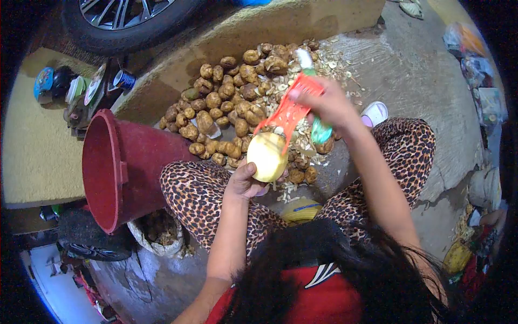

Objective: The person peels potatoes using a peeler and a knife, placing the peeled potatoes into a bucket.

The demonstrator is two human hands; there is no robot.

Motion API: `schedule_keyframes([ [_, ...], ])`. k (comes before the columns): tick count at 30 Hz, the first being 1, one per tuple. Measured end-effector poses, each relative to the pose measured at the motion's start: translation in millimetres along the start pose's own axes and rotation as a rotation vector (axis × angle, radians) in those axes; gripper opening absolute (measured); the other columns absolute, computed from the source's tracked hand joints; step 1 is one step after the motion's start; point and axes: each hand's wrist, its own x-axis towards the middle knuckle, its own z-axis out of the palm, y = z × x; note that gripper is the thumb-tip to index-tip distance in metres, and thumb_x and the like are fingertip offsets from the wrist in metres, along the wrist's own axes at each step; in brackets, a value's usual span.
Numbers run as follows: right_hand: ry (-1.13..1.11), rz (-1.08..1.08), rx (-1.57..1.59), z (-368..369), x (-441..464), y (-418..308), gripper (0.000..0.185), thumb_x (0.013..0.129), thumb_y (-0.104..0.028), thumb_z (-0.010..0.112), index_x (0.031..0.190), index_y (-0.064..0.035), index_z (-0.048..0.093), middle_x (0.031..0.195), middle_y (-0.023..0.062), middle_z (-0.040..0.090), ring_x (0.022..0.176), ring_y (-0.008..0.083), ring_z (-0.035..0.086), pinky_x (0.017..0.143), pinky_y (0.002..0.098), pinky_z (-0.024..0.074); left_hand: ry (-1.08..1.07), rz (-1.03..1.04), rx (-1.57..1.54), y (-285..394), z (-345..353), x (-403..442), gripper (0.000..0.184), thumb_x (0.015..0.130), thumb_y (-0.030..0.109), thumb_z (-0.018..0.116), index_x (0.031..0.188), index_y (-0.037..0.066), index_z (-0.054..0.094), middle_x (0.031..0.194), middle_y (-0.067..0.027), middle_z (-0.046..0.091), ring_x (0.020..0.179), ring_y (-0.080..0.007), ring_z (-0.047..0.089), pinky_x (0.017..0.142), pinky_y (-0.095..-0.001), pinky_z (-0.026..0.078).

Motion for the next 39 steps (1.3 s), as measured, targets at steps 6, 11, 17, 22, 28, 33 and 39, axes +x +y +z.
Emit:
schedule_keyframes([
  [6,0.2,-0.155,-0.19,-19,28,36,0.022,0.075,-0.026,0.068,0.079,-0.0052,0.061,0.065,0.0006,0.06,0.05,0.0063,0.052,0.045,0.0216,0.0419,-0.009,-0.026,0.225,7,-8,-3,0.085,0.059,0.037,0.073,0.125,-0.002,0.035,0.11,-0.0191,0.053,0.092,-0.0329,0.058,0.082,-0.0388,0.049],
  [11,0.074,0.012,0.133,-21,18,18,0.019,0.079,-0.022,0.065,0.083,-0.0049,0.058,0.066,-0.001,0.058,0.046,0.0037,0.047,0.041,0.0173,0.0376,0.038,0.057,0.079,5,4,5,0.08,0.065,0.041,0.067,0.126,0.001,0.035,0.111,-0.0205,0.052,0.092,-0.0334,0.058,0.08,-0.0395,0.05],
  [17,-0.015,-0.02,0.06,20,9,32,0.023,0.076,-0.025,0.067,0.082,-0.0048,0.06,0.065,-0.0006,0.06,0.048,0.006,0.052,0.043,0.0204,0.0418,0.026,0.195,-0.027,6,18,8,0.077,0.068,0.05,0.062,0.125,0.005,0.037,0.111,-0.0219,0.051,0.091,-0.0343,0.056,0.075,-0.0394,0.051],
  [22,0.232,-0.006,0.151,-28,36,35,0.02,0.079,-0.023,0.065,0.085,-0.0051,0.058,0.068,-0.0014,0.059,0.048,0.0032,0.048,0.041,0.0171,0.0373,-0.05,0.129,-0.05,3,10,8,0.082,0.064,0.054,0.063,0.124,0.004,0.039,0.104,-0.0229,0.052,0.085,-0.0331,0.056,0.07,-0.0365,0.05],
  [28,-0.139,-0.034,0.094,22,6,20,0.023,0.079,-0.025,0.065,0.086,-0.0048,0.058,0.068,-0.0019,0.058,0.05,0.0041,0.05,0.042,0.0179,0.0393,-0.021,0.113,-0.211,6,10,8,0.08,0.064,0.056,0.062,0.123,0.007,0.04,0.104,-0.0227,0.051,0.086,-0.0335,0.053,0.067,-0.0355,0.049],
  [33,-0.024,-0.058,0.041,9,22,29,0.025,0.078,-0.027,0.066,0.085,-0.0047,0.058,0.069,-0.0004,0.059,0.054,0.0048,0.052,0.043,0.0182,0.0412,0.069,0.172,-0.352,6,23,12,0.072,0.064,0.044,0.062,0.121,0.004,0.041,0.099,-0.0215,0.055,0.08,-0.0328,0.058,0.066,-0.037,0.05],
  [39,-0.115,0.011,0.061,7,24,33,0.025,0.078,-0.028,0.066,0.084,-0.0049,0.058,0.068,-0.0009,0.058,0.053,0.0044,0.05,0.043,0.0183,0.0399,-0.032,0.119,-0.146,16,12,9,0.072,0.064,0.037,0.061,0.122,0.001,0.039,0.103,-0.0203,0.055,0.084,-0.0348,0.059,0.07,-0.0417,0.052],
])
